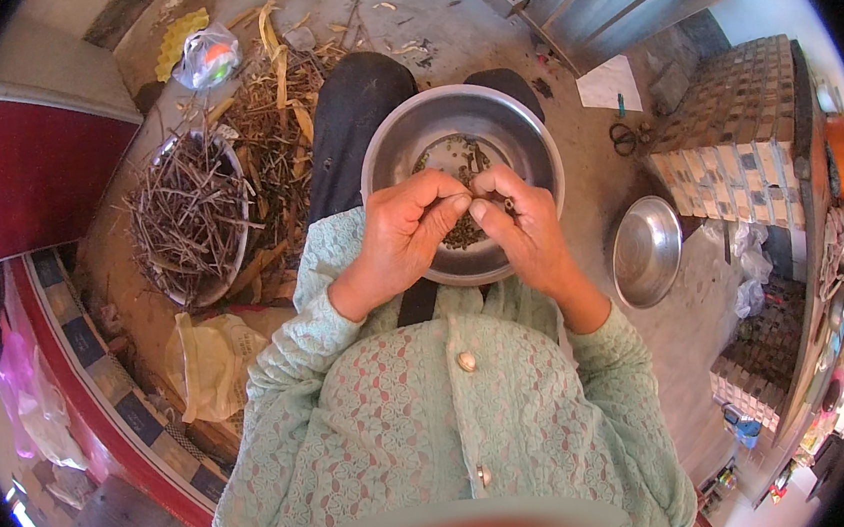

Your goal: The person sits on the floor and shells green vegetable pods by hand, placing the seeds into a metal bowl. They continue shelling multiple pods and then stir the collected seeds in the bowl before standing up and walking away.

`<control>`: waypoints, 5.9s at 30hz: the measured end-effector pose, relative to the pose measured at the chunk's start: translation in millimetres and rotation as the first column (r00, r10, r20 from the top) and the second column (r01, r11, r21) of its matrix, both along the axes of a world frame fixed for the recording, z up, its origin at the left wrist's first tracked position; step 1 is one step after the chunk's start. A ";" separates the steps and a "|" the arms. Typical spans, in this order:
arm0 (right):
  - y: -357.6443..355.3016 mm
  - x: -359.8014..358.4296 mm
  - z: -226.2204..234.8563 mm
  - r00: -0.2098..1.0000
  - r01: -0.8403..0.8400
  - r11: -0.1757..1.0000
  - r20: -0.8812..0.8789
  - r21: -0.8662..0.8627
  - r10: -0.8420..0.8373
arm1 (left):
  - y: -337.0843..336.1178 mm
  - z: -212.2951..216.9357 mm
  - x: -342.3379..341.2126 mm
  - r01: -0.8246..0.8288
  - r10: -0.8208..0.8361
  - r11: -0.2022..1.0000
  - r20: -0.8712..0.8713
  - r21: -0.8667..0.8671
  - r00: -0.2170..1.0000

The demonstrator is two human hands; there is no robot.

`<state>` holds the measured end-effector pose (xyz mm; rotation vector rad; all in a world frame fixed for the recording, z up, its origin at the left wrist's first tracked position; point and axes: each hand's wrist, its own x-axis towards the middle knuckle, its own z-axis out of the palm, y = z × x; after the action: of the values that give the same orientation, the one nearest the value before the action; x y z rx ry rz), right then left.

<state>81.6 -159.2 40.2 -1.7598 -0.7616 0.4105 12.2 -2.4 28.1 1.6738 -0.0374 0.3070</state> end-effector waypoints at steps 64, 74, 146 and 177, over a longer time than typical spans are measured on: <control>16.4 29.2 -29.9 0.715 -0.004 0.741 0.516 -0.672 0.472 | 23.1 -21.6 9.3 -0.222 0.059 0.652 0.243 0.725 0.968; -5.4 41.8 -7.0 0.981 -0.117 0.952 0.113 -0.284 0.155 | 30.4 -27.1 8.2 -0.240 0.088 0.740 0.263 0.629 0.961; 0.2 59.8 1.5 0.711 -0.195 0.975 -0.670 0.107 0.216 | 78.6 -35.7 -20.1 -0.515 0.510 0.808 0.098 0.284 0.854; 25.3 53.3 -20.1 0.801 -0.234 0.782 0.342 -0.577 0.492 | 86.0 -21.3 -74.1 0.025 0.111 0.904 -0.293 0.426 0.950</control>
<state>134.9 -133.9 20.2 -2.2517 -1.4920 0.4800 -61.9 83.6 6.8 2.1462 0.1826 0.0626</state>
